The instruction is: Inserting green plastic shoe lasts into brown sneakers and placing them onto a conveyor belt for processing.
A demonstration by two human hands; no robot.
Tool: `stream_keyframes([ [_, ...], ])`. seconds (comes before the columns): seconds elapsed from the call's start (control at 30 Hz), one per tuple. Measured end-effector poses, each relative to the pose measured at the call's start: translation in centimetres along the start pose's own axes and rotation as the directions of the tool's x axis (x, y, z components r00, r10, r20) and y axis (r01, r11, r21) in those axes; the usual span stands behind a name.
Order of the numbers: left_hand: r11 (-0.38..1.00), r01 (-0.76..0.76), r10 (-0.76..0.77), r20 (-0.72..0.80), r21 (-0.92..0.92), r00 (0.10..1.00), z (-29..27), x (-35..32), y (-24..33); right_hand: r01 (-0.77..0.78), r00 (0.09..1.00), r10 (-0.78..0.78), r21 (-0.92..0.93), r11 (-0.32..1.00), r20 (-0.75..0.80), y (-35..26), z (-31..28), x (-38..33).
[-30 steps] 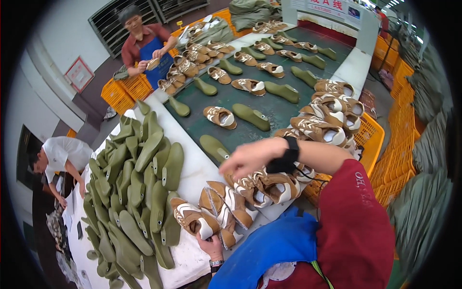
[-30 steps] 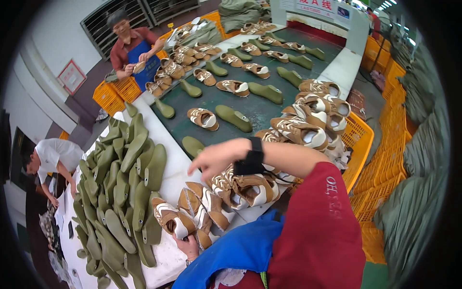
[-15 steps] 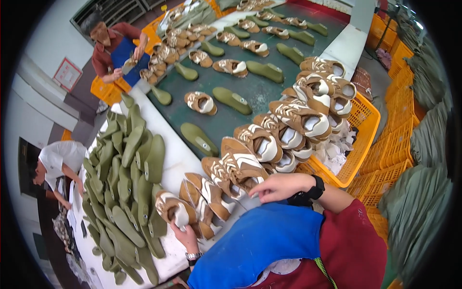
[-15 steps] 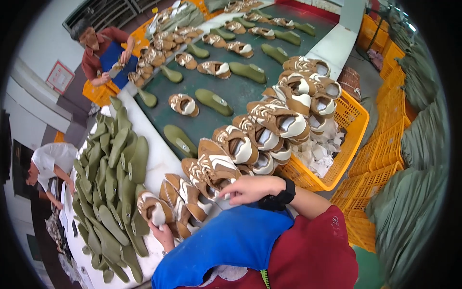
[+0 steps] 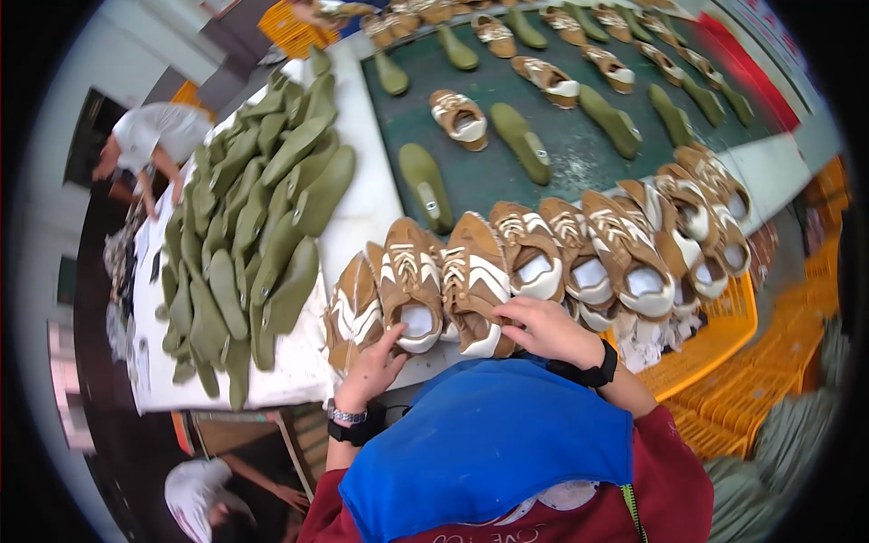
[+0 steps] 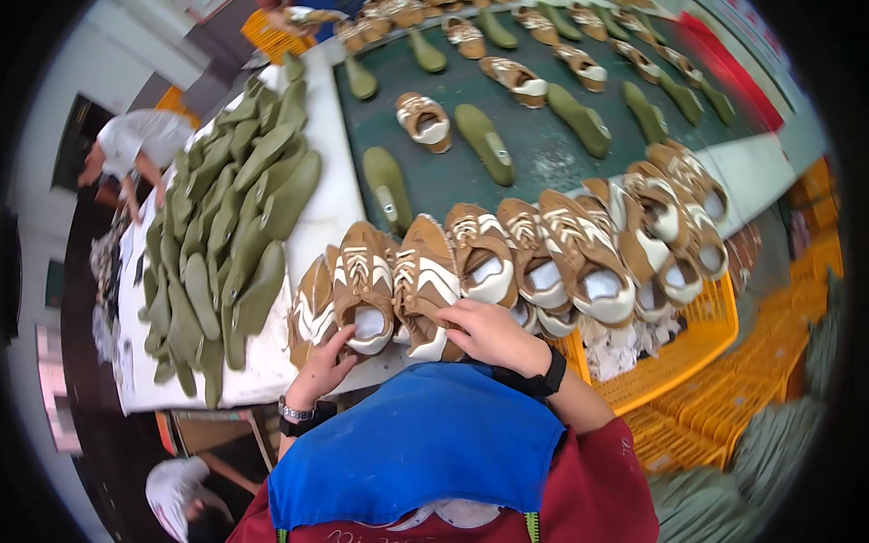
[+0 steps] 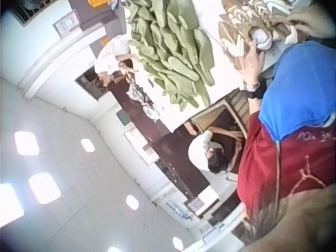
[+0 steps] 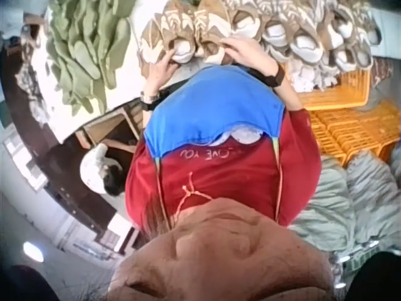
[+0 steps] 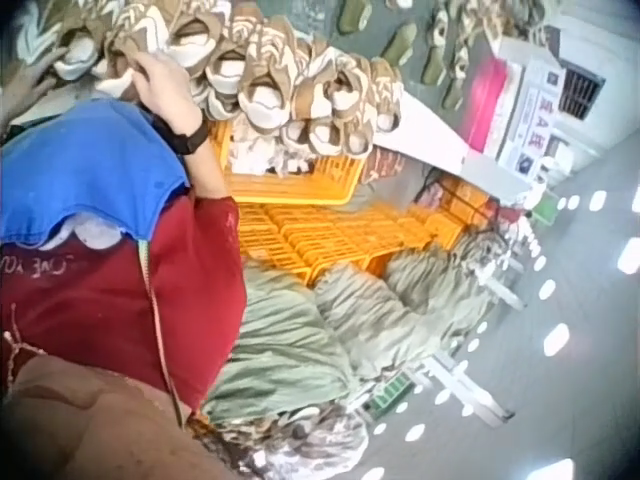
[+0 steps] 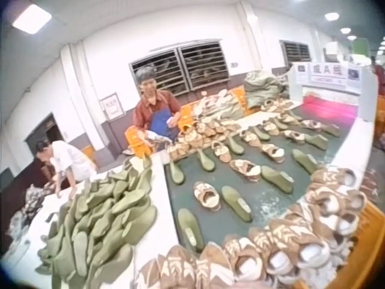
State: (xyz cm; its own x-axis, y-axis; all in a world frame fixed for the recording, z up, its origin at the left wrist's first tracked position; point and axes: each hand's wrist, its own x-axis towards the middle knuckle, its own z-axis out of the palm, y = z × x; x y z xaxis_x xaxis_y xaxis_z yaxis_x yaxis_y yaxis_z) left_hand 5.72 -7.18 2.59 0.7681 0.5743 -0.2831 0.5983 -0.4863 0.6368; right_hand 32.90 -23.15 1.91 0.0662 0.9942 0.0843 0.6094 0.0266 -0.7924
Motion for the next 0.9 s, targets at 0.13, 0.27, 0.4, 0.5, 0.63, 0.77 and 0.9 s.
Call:
stream_keyframes([
  [0.13,0.997,0.053,-0.059,-0.126,-0.050,0.990,0.3,-0.1,1.3,0.023,1.000,-0.023,-0.012,1.000,0.002,1.5,0.2,0.0],
  [0.27,0.975,0.205,-0.223,-0.322,-0.091,0.920,-0.5,-0.4,-1.4,0.103,0.991,-0.106,-0.034,0.994,-0.078,1.7,0.6,0.6],
  [0.4,0.993,0.090,-0.056,-0.374,0.073,0.926,0.1,0.9,-5.5,0.063,0.979,-0.074,-0.064,0.996,-0.189,0.8,-0.9,-0.3],
  [0.5,0.981,0.063,-0.011,-0.269,0.186,0.963,0.3,3.0,-5.9,-0.030,0.929,-0.011,-0.105,0.994,-0.370,0.4,-2.3,-2.2],
  [0.63,0.992,0.077,-0.065,-0.121,0.097,0.990,0.4,3.7,-6.2,-0.215,0.716,0.026,-0.185,0.959,-0.697,-1.8,-5.2,-5.5],
  [0.77,0.996,0.076,-0.068,-0.140,0.052,0.988,0.8,3.4,-7.0,-0.374,0.478,-0.090,-0.295,0.879,-0.874,-2.2,-8.2,-7.4],
  [0.9,0.997,0.019,-0.009,-0.135,0.071,0.991,0.6,3.2,-6.6,-0.565,0.417,0.043,-0.222,0.794,-0.908,1.2,-12.6,-9.8],
])
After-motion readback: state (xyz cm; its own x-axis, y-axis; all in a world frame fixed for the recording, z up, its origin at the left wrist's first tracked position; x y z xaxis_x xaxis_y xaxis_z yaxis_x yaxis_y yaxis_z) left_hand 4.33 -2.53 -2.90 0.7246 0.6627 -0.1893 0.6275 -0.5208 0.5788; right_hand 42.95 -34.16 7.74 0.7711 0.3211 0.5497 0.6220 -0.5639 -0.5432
